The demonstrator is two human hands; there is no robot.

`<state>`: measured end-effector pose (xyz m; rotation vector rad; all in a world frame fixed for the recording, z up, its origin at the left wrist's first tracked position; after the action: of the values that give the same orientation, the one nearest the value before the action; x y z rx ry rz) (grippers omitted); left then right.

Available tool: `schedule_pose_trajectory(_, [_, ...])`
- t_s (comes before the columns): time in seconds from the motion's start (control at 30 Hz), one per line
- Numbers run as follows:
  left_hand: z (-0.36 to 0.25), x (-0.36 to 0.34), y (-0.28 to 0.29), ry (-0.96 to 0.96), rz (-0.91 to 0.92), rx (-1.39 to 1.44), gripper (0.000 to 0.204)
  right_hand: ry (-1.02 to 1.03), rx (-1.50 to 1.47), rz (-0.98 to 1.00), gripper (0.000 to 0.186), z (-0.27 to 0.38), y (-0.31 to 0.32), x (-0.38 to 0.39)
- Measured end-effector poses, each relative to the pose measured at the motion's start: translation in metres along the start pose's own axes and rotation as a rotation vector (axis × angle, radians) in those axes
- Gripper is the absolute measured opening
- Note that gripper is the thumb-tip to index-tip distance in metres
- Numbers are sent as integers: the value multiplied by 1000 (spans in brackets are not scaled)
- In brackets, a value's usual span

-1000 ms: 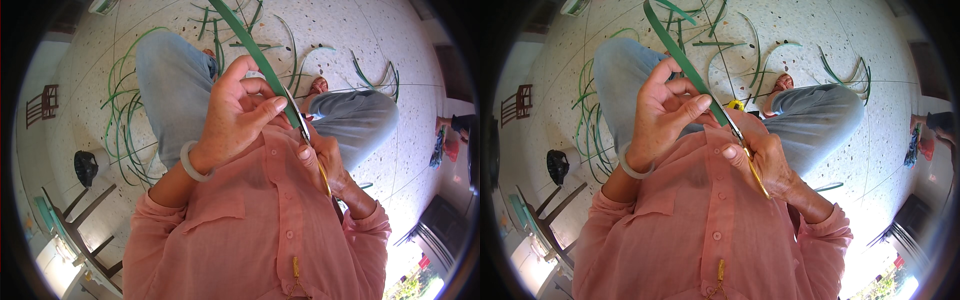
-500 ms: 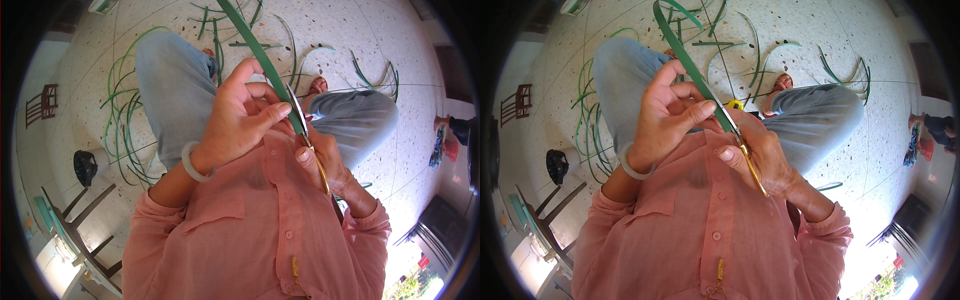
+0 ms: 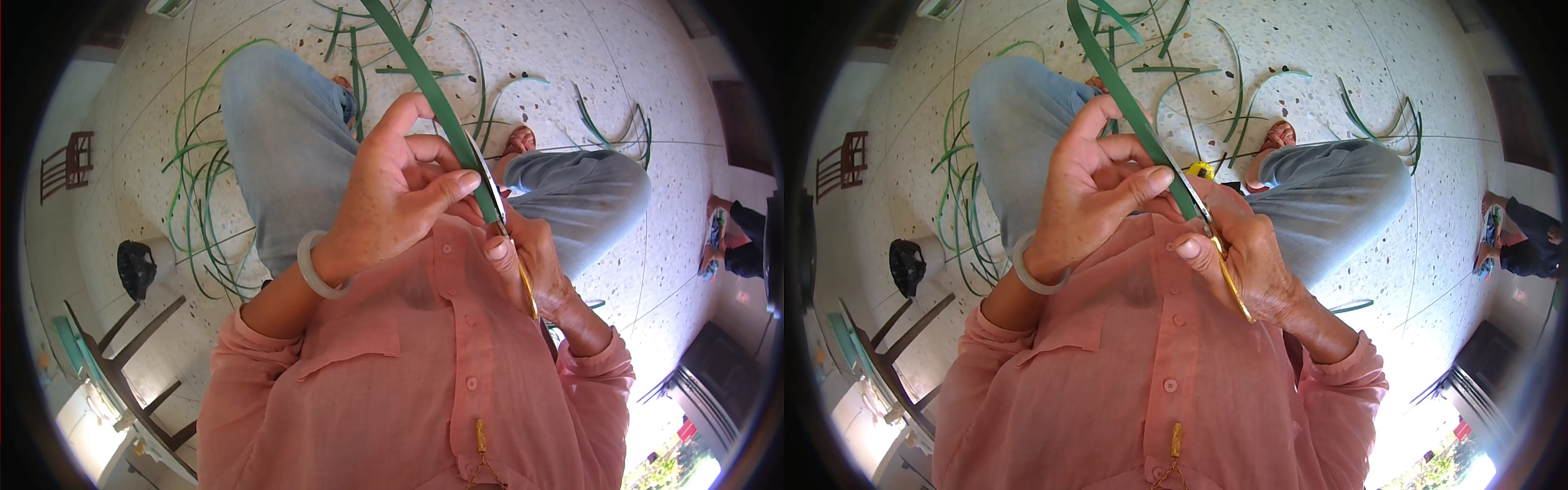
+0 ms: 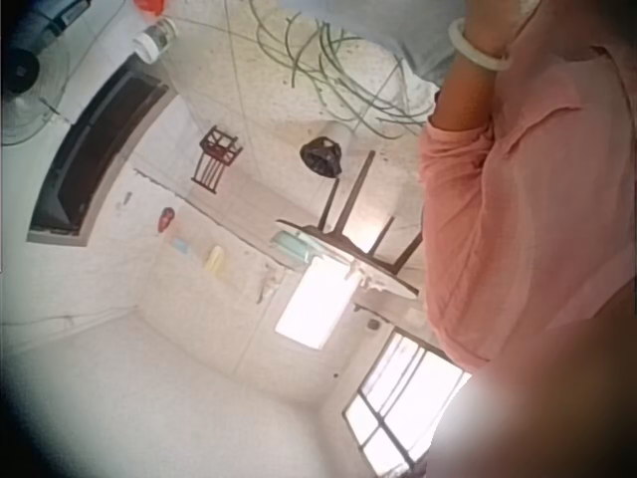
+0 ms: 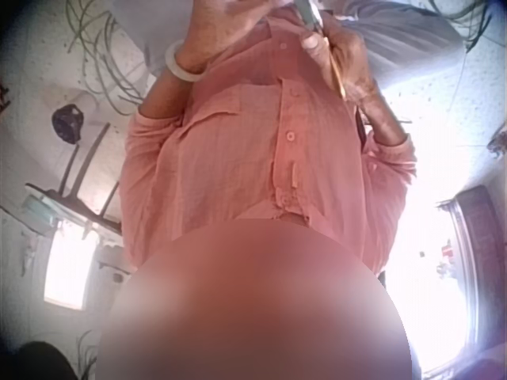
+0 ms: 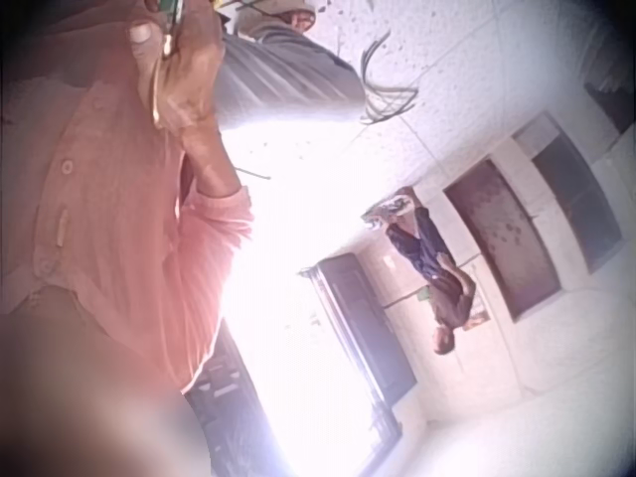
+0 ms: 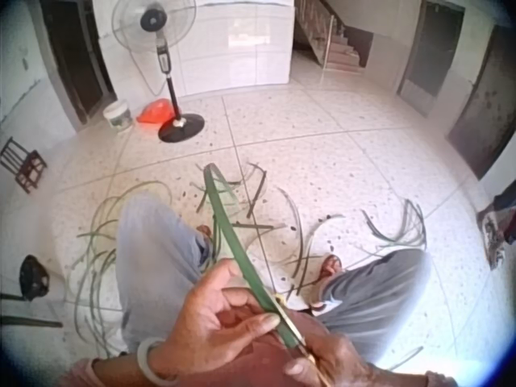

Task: Cutting plastic or bamboo strips using scissors.

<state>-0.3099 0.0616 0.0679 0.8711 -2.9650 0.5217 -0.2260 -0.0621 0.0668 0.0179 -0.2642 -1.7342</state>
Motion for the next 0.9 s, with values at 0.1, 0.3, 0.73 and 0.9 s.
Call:
schedule_pose_trajectory(0.1, [1,0,-1,1,-8,16,43,2,-46,3,61,-1,-2,-1])
schedule_pose_trajectory(0.3, [2,0,-1,-3,-11,35,42,-22,-100,-15,59,-1,-3,0])
schedule_pose_trajectory(0.73, [-1,-7,10,-116,-36,36,21,-28,-1,-24,61,-2,-1,2])
schedule_pose_trajectory(0.9, [-1,-6,4,-114,-20,25,20,13,16,6,64,-1,1,-1])
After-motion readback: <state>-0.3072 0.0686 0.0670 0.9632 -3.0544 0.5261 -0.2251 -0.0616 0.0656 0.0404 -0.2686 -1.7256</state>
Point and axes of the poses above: each hand's wrist, its own x-axis away from the middle knuckle, its own y-axis out of the back of the hand, z = x × y, the point moved 6 cm from there along -x, towards the middle knuckle, and after that the axes turned 4 degrees about -x, right-handed, at the moved point
